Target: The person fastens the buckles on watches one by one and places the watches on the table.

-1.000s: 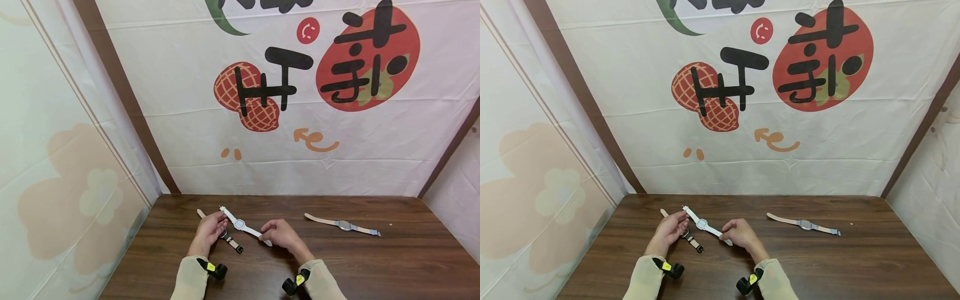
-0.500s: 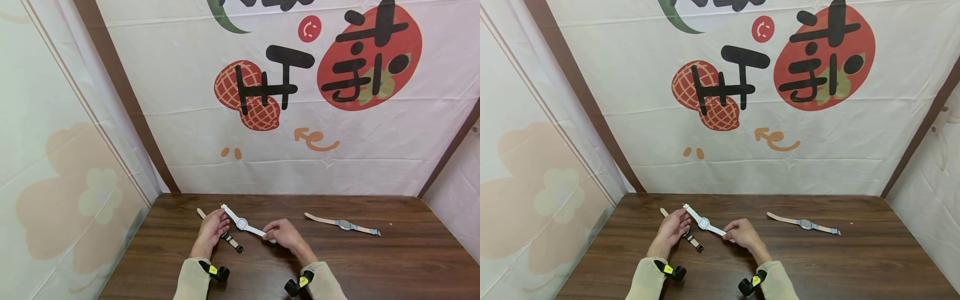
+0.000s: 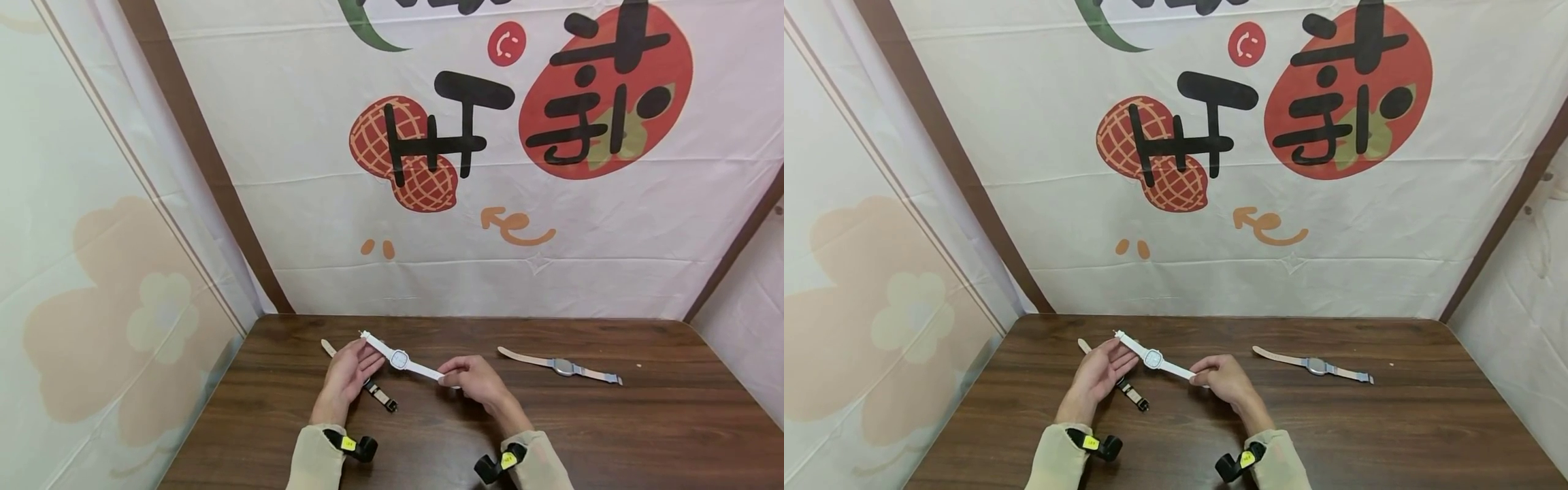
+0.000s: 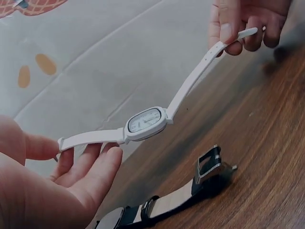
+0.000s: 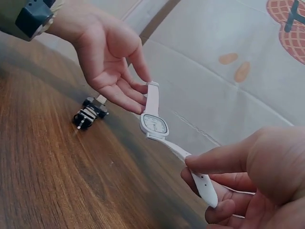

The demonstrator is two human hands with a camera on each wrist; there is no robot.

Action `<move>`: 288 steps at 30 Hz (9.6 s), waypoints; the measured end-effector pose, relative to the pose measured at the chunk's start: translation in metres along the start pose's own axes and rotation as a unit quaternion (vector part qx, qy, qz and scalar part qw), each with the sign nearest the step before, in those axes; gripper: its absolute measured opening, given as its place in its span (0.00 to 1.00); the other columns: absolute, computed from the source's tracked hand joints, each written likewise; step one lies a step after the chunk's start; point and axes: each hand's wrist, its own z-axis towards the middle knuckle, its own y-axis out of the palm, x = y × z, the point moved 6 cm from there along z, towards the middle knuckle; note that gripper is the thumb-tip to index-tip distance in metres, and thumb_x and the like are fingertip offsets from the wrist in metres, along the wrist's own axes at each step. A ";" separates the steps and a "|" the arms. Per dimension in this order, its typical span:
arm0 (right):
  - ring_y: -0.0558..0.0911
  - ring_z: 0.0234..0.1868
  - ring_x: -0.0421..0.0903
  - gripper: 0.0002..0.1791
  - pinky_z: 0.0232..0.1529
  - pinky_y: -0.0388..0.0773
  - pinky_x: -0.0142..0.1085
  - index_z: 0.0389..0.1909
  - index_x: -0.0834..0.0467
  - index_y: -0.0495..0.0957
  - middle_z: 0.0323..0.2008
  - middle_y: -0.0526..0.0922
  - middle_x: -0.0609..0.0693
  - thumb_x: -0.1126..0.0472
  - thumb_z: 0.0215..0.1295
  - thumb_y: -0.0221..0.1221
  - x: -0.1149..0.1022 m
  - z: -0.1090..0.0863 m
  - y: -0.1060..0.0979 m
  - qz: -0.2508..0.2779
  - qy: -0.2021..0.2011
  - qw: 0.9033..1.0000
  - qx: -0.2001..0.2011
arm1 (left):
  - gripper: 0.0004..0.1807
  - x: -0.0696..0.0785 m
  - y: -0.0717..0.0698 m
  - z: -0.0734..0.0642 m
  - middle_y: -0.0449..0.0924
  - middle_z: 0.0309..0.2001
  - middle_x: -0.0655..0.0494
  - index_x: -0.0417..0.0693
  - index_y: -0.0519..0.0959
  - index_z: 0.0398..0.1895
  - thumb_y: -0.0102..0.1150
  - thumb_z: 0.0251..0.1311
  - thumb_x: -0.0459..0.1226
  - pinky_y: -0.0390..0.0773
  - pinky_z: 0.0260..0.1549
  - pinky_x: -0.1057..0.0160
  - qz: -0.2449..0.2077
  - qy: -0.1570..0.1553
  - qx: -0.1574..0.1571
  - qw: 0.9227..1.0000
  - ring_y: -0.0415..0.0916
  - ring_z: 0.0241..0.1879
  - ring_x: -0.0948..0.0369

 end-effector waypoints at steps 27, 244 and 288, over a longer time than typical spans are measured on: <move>0.75 0.29 0.43 0.16 0.29 0.73 0.32 0.44 0.75 0.79 0.26 0.81 0.45 0.68 0.57 0.66 0.008 0.007 -0.015 0.100 -0.017 0.995 -0.017 | 0.15 -0.002 0.003 -0.002 0.83 0.48 0.42 0.33 0.62 0.59 0.34 0.78 0.35 0.80 0.52 0.55 -0.101 -0.001 -0.044 0.994 0.82 0.48 0.52; 0.82 0.45 0.38 0.17 0.48 0.80 0.33 0.49 0.75 0.75 0.42 0.83 0.48 0.65 0.68 0.60 -0.050 -0.019 -0.006 0.167 -0.205 0.964 -0.005 | 0.09 0.007 0.098 -0.059 0.85 0.35 0.53 0.47 0.88 0.39 0.71 0.55 0.37 0.75 0.31 0.69 0.335 0.248 -0.077 0.906 0.75 0.31 0.65; 0.82 0.34 0.41 0.12 0.41 0.81 0.32 0.48 0.72 0.71 0.42 0.85 0.53 0.69 0.69 0.57 -0.042 -0.014 -0.014 0.277 -0.209 0.938 -0.017 | 0.07 0.004 0.098 -0.059 0.86 0.33 0.50 0.45 0.87 0.40 0.65 0.61 0.35 0.73 0.26 0.71 0.327 0.220 -0.091 0.915 0.74 0.26 0.67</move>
